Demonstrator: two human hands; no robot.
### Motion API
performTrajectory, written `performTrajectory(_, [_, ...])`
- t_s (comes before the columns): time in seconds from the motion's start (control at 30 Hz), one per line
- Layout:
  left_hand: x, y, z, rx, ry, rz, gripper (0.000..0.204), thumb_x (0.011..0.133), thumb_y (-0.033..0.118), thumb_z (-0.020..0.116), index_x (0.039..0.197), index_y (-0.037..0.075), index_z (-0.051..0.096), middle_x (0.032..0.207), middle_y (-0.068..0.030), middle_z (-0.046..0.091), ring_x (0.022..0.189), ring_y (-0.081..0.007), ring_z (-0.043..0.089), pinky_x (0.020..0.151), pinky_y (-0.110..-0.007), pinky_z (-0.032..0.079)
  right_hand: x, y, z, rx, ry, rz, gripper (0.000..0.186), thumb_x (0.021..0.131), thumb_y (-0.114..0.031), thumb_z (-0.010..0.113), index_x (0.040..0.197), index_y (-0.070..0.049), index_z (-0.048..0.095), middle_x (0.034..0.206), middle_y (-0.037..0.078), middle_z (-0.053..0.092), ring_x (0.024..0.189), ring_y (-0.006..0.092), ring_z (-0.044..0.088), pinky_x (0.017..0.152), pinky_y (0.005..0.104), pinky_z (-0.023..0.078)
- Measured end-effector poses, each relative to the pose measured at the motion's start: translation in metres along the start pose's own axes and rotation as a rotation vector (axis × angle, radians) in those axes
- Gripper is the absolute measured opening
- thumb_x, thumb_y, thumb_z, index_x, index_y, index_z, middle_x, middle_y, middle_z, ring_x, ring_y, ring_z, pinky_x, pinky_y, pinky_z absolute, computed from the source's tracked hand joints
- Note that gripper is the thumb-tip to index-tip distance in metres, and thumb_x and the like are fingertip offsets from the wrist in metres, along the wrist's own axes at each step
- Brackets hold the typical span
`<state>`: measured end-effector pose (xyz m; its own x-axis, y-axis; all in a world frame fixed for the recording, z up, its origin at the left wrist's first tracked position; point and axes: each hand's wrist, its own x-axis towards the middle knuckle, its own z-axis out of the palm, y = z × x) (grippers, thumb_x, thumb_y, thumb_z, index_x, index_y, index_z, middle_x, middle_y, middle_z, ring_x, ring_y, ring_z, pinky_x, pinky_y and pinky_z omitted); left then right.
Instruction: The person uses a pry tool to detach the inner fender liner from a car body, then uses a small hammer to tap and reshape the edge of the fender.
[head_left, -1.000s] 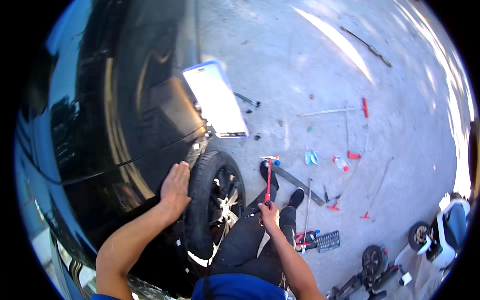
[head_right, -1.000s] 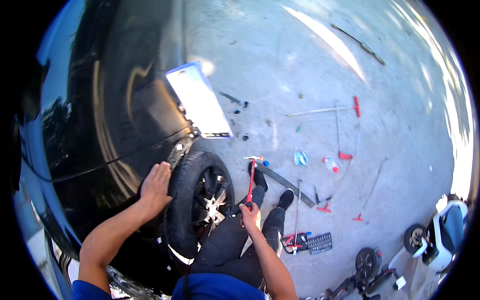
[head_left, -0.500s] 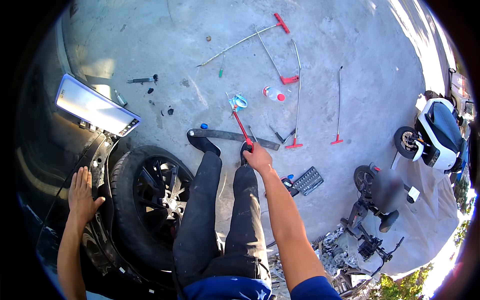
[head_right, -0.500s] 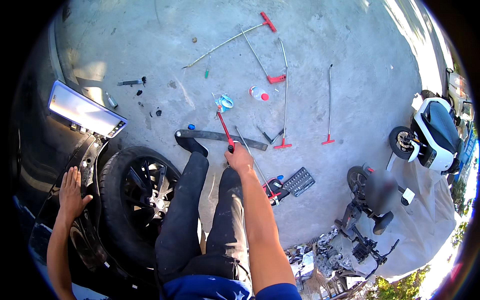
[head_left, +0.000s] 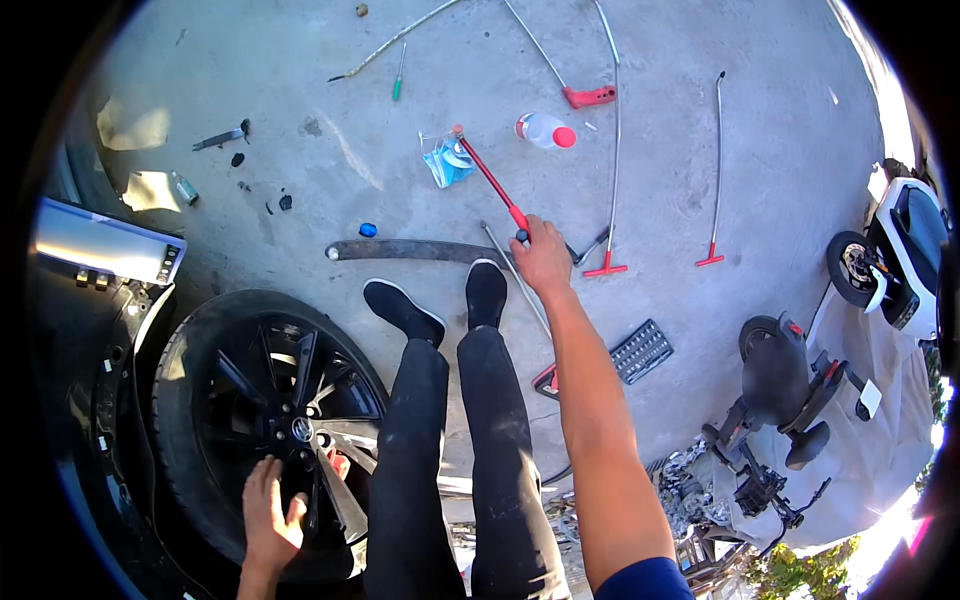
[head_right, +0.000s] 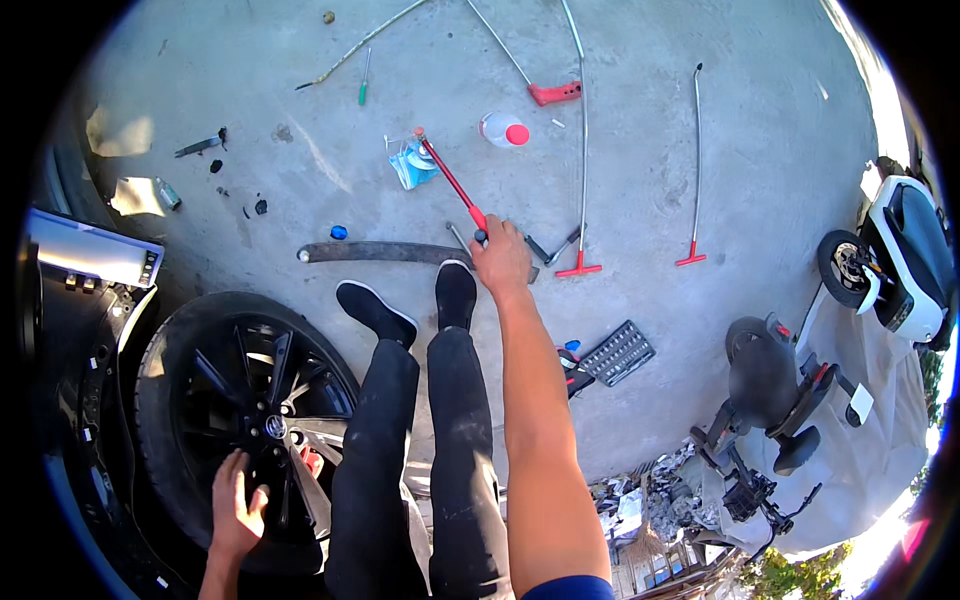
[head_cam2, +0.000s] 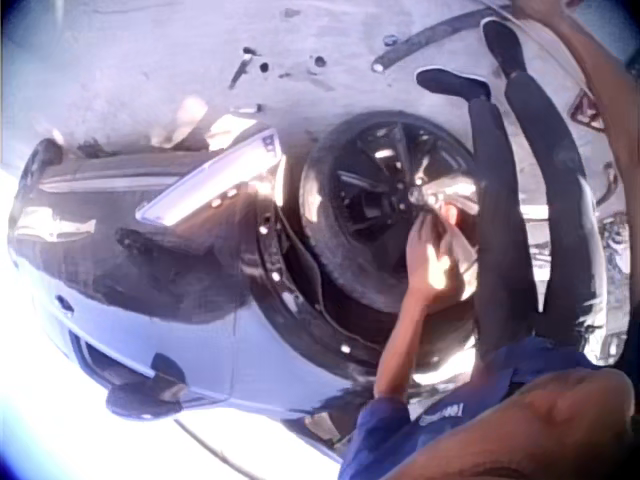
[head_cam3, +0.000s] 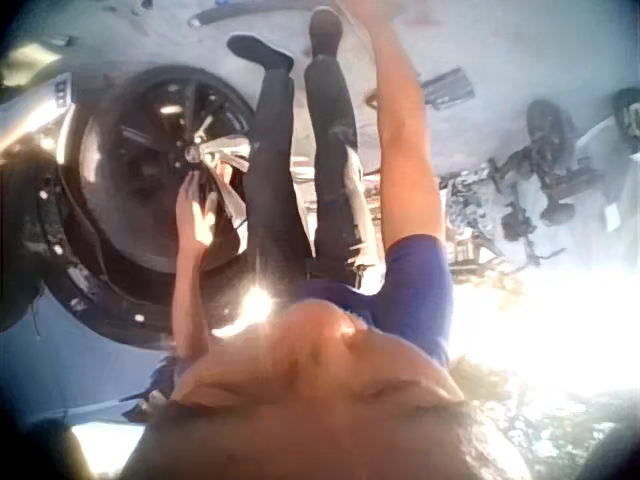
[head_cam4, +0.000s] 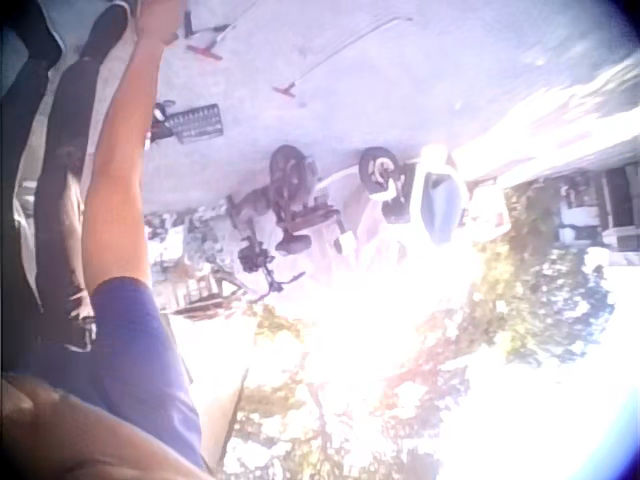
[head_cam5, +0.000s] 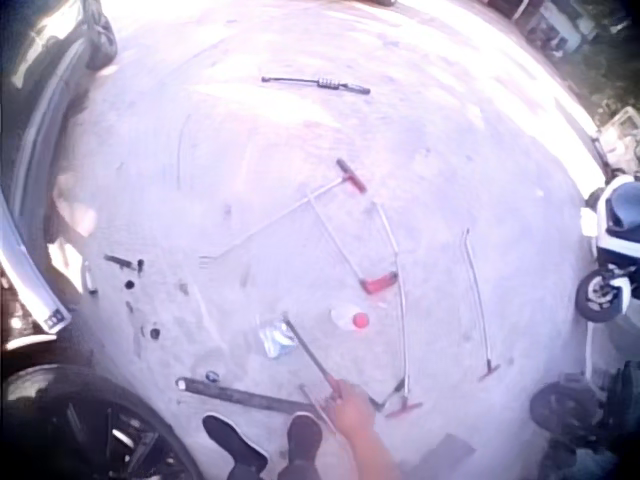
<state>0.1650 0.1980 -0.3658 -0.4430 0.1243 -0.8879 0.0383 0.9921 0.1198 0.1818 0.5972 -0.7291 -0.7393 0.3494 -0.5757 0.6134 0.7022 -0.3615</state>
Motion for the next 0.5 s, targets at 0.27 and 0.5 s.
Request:
performTrajectory(0.27, [0.041, 0.042, 0.154, -0.455, -0.056, -0.04, 0.045, 0.077, 0.014, 0.063, 0.117, -0.003, 0.051, 0.122, -0.0203, 0.049, 0.111, -0.0377, 0.047, 0.096, -0.043, 0.037, -0.017, 0.065, 0.094, 0.021, 0.396, 0.173, 0.05, 0.076, -0.022, 0.066, 0.116, 0.001, 0.048, 0.11, 0.021, 0.053, 0.106, 0.0381, 0.05, 0.089, 0.0448, 0.041])
performTrajectory(0.5, [0.054, 0.038, 0.149, -0.492, -0.005, -0.046, 0.034, 0.077, 0.018, 0.065, 0.107, 0.002, 0.058, 0.113, -0.0155, 0.056, 0.108, -0.0325, 0.053, 0.092, -0.04, 0.042, -0.106, 0.221, 0.211, -0.18, -0.09, 0.296, 0.035, 0.081, -0.018, 0.056, 0.107, 0.004, 0.05, 0.1, 0.026, 0.054, 0.097, 0.0418, 0.051, 0.085, 0.0474, 0.04])
